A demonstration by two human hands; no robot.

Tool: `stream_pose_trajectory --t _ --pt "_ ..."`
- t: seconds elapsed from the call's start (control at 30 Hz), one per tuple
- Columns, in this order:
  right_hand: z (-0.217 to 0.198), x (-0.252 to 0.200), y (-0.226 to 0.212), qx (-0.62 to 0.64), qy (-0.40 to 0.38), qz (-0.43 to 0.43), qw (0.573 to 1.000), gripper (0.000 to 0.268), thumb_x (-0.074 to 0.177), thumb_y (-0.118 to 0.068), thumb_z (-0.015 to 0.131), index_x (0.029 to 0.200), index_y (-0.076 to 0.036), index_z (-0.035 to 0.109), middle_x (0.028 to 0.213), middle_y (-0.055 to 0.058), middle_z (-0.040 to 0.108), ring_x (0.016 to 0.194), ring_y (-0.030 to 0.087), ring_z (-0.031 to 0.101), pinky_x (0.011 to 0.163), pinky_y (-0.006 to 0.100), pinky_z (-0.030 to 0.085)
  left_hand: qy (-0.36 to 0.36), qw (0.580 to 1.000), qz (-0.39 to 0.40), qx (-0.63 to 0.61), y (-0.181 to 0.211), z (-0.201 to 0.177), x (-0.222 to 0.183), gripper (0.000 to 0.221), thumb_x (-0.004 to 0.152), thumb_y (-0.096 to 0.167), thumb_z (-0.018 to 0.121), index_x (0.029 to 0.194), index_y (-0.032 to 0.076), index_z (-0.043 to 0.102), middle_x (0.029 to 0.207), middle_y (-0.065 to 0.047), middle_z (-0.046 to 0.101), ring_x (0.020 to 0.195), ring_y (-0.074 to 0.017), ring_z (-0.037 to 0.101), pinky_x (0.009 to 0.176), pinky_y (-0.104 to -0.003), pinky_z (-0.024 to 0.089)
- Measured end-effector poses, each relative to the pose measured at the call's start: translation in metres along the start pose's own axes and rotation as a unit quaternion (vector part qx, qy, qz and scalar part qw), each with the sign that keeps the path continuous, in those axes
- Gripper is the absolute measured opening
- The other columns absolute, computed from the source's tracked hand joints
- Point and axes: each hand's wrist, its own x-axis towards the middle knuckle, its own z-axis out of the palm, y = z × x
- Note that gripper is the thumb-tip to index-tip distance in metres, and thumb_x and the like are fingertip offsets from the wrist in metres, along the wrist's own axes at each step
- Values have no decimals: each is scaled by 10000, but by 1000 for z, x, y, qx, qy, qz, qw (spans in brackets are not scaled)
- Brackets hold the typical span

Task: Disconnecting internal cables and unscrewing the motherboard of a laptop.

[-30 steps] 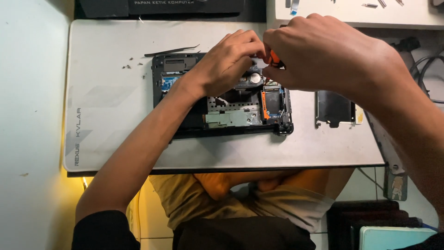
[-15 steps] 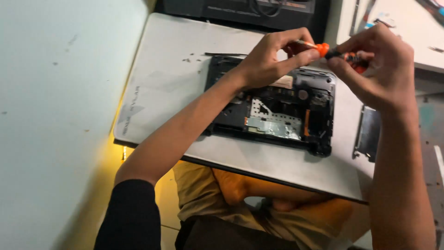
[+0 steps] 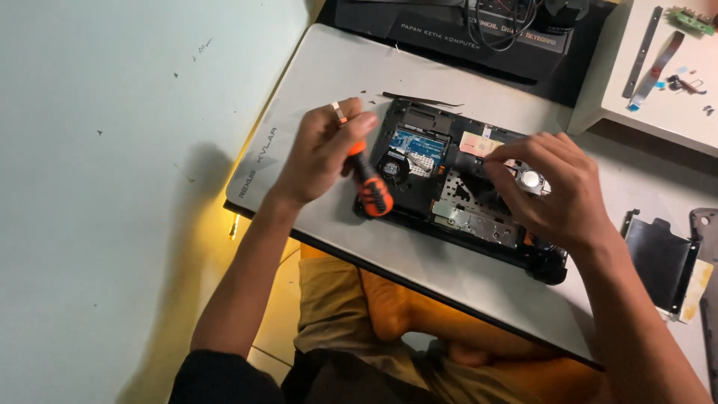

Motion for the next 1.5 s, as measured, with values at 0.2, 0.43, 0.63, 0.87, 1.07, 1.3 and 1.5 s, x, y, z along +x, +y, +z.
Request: stream_pose_trajectory --t 0.2,0.43,0.63,0.87,1.07,1.3,1.5 --pt "38 74 8 -271 -65 -10 960 337 1134 -75 728 1423 -108 899 1351 73 808 1033 244 722 952 400 576 87 961 -207 159 -1 -41 -41 360 1135 221 694 820 87 580 681 -7 595 527 -113 532 535 -284 445" --pt "39 119 46 -194 -232 112 947 208 1132 -206 782 1259 -100 908 1329 93 858 900 323 810 775 490 660 99 868 -108 474 -20 -55 -26 379 1078 323 811 849 104 604 643 37 611 532 -233 567 583 -423 456" --pt "17 96 45 -244 -146 1 959 74 1146 -113 783 1093 -71 754 976 83 819 718 301 751 702 445 609 91 817 -3 569 -24 -47 -11 299 1136 285 894 1110 123 644 950 -14 602 885 -246 633 699 -452 504" --pt "-92 25 29 -166 -36 -26 985 112 1216 231 964 1276 153 911 1125 220 886 921 274 834 777 330 673 -23 829 215 515 21 50 28 505 1127 272 929 1496 39 674 1385 -143 570 1225 -324 587 1058 -482 502" --pt "-134 -37 9 -21 48 64 997 160 1182 329 934 1287 263 833 1042 278 809 805 265 738 693 307 545 -68 731 356 579 -12 164 96 557 1303 557 682 1585 86 584 1312 -49 730 1052 -207 618 990 -404 471" --pt "-81 -55 27 305 123 157 931 174 1255 -13 711 1411 62 724 1416 113 565 1153 162 588 1001 268 571 -298 891 223 262 -38 209 118 613 1263 462 299 1297 66 765 849 -95 786 583 -223 699 640 -431 636" --pt "-103 -80 43 219 112 178 953 274 1330 -71 622 1494 146 589 1179 229 719 1031 281 764 1019 391 704 -223 871 268 346 -17 165 109 240 1209 208 701 1317 19 803 1215 -92 751 1045 -268 635 1021 -429 498"
